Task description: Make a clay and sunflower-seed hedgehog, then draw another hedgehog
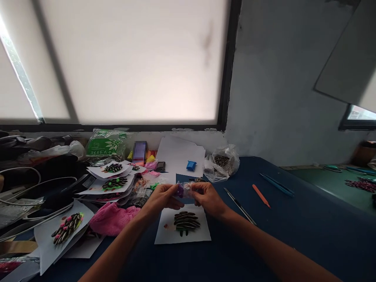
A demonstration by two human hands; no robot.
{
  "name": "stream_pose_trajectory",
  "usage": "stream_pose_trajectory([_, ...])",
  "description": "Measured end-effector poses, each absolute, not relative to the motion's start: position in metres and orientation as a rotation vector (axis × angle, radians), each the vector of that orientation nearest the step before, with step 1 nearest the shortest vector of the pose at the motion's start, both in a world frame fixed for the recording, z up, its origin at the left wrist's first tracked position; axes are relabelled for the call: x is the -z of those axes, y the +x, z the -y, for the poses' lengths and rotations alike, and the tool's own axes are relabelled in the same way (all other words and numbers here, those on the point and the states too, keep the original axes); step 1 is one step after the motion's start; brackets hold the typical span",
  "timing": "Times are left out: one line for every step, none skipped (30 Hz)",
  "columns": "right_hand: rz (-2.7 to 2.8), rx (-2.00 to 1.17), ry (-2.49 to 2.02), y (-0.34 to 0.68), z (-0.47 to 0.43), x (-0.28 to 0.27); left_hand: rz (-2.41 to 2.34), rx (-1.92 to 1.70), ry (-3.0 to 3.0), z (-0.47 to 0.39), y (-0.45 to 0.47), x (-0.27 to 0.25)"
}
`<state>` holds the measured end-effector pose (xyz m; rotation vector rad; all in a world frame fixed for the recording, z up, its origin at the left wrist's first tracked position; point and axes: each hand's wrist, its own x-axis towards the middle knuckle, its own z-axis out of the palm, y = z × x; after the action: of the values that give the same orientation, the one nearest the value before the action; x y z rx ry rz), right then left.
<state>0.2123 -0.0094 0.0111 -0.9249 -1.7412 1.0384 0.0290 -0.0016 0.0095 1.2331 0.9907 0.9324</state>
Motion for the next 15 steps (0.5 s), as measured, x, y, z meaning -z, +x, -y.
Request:
stream_pose_trajectory([1.745,-1.039,-0.927,0.2120,0.0090,-0.0101,-0.992,-0.951,1.218,0.0008,0.0287,-0.0087])
stream_pose_trajectory([1.749,-1.035,-0.929,0.2117,0.0087,-0.0090,-0.993,-0.971,1.209,0.0001,0.0285,-0.0079])
stream_pose_trajectory([1.751,-1.027,-0.933,0.2114,0.0085,-0.0080,-0.994,-0.989,1.209,-0.0003,0.0284,-0.0073])
stream_pose_trajectory([1.751,-1.013,-0.938,0.2112,0.0086,-0.0073,-0.992,-0.999,1.217,-0.0005,0.0283,-0.0069])
stream_pose_trajectory([1.750,-0.996,-0.945,0.2111,0.0089,-0.0070,-0.989,-1.006,1.228,-0.0004,0.0283,-0.0068])
stream_pose_trajectory([1.748,-0.978,-0.954,0.2111,0.0093,-0.0069,-0.987,-1.011,1.239,0.0000,0.0283,-0.0069])
stream_pose_trajectory([1.750,-0.963,-0.964,0.2113,0.0098,-0.0072,-0.989,-1.020,1.245,0.0006,0.0283,-0.0074])
stream_pose_trajectory([1.753,-0.953,-0.973,0.2116,0.0103,-0.0076,-0.991,-1.032,1.244,0.0014,0.0284,-0.0081])
stream_pose_trajectory([1.757,-0.948,-0.979,0.2119,0.0106,-0.0080,-0.989,-1.040,1.242,0.0021,0.0285,-0.0089])
stream_pose_trajectory([1.762,-0.948,-0.979,0.2121,0.0108,-0.0084,-0.986,-1.043,1.241,0.0026,0.0286,-0.0096])
stream_pose_trajectory([1.763,-0.951,-0.973,0.2122,0.0108,-0.0086,-0.985,-1.047,1.246,0.0029,0.0286,-0.0103])
stream_pose_trajectory([1.763,-0.956,-0.959,0.2121,0.0107,-0.0087,-0.989,-1.051,1.258,0.0029,0.0285,-0.0106])
stream_pose_trajectory([1.759,-0.961,-0.941,0.2119,0.0104,-0.0087,-0.997,-1.053,1.273,0.0025,0.0284,-0.0106])
stream_pose_trajectory([1.754,-0.965,-0.924,0.2115,0.0102,-0.0086,-1.007,-1.056,1.290,0.0018,0.0282,-0.0102])
stream_pose_trajectory([1.750,-0.969,-0.909,0.2111,0.0100,-0.0087,-1.017,-1.058,1.307,0.0009,0.0278,-0.0095])
